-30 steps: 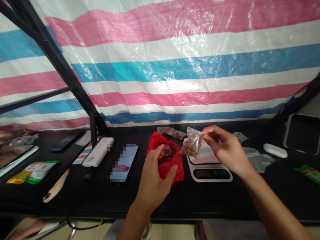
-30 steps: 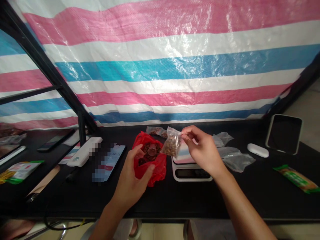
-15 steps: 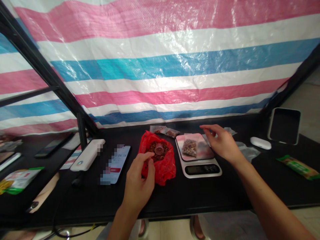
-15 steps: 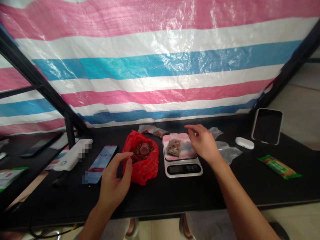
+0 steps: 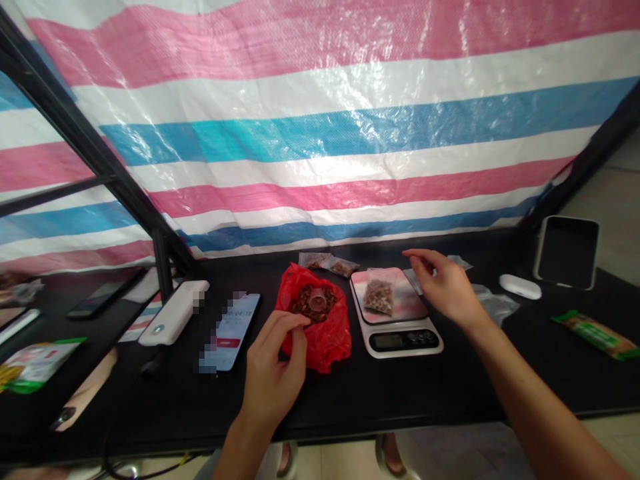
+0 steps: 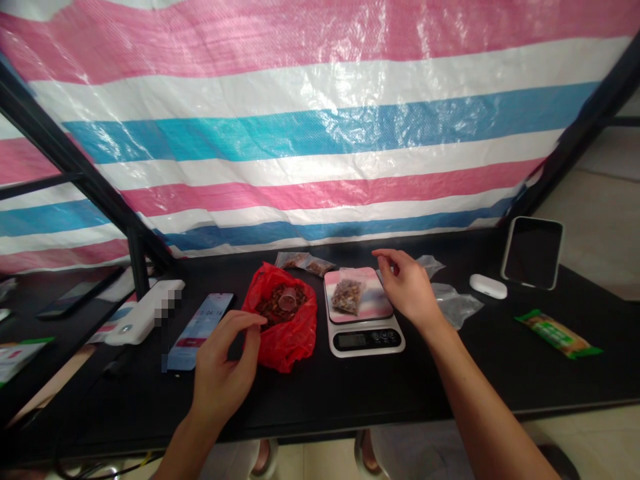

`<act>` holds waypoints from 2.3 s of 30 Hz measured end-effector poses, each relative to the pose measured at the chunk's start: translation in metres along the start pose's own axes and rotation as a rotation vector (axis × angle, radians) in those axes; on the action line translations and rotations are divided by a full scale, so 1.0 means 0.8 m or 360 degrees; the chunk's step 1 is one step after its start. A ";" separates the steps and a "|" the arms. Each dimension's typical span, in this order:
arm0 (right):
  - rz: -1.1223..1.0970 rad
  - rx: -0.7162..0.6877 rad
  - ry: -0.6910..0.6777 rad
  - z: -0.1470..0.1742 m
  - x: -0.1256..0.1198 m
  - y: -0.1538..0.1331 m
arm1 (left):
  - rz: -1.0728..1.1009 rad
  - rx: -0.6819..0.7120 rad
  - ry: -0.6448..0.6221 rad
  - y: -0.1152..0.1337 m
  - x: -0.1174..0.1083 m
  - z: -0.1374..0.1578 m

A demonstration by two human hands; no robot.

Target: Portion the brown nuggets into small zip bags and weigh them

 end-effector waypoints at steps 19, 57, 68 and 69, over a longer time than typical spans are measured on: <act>0.0206 -0.0131 -0.0328 0.013 0.028 -0.013 | 0.0052 0.0000 0.0105 0.011 0.013 -0.003; -0.0532 0.0205 -0.1052 0.082 0.126 -0.144 | 0.1580 -0.1777 0.0124 0.022 0.070 0.022; -0.0744 0.0194 -0.1092 0.076 0.115 -0.140 | 0.1359 -0.1686 0.0127 0.031 0.070 0.020; -0.0796 0.0167 -0.1112 0.075 0.112 -0.141 | 0.1299 -0.1666 0.0174 0.031 0.070 0.023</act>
Point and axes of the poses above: each hand's wrist, its own z-axis away from the middle knuckle, its own x-axis out of the palm, y = z × x, the point moved 3 cm from there along -z, towards the middle knuckle, and after that the axes turned 15 degrees about x, right-handed, at the moved point
